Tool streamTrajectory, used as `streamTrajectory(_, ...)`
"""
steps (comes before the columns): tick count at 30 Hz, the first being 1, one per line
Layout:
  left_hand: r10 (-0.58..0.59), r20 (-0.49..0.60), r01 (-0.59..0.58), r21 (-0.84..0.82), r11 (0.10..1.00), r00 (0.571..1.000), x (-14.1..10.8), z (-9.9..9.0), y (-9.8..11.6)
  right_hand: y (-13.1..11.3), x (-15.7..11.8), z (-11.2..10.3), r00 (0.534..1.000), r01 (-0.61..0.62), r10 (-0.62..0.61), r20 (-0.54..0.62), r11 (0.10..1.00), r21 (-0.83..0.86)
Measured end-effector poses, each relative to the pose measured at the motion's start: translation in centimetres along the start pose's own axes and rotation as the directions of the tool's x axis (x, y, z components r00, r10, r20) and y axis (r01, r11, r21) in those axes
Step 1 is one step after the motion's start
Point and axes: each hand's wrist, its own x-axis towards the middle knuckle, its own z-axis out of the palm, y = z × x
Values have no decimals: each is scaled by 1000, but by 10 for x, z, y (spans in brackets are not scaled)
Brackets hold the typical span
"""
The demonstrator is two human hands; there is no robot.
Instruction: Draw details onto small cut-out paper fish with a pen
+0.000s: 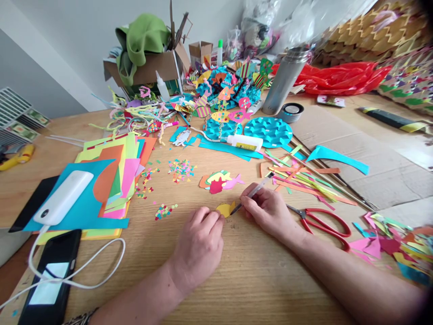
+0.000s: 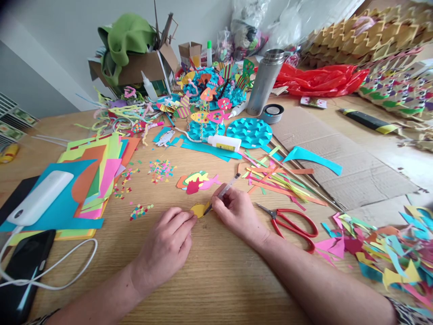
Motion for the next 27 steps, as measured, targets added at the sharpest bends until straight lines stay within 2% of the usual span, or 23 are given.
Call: streamTrajectory(27,-7,0,7,-7,1000,1000,0,-1,-1,4,0,1,999,8,-8,-35,1000,10)
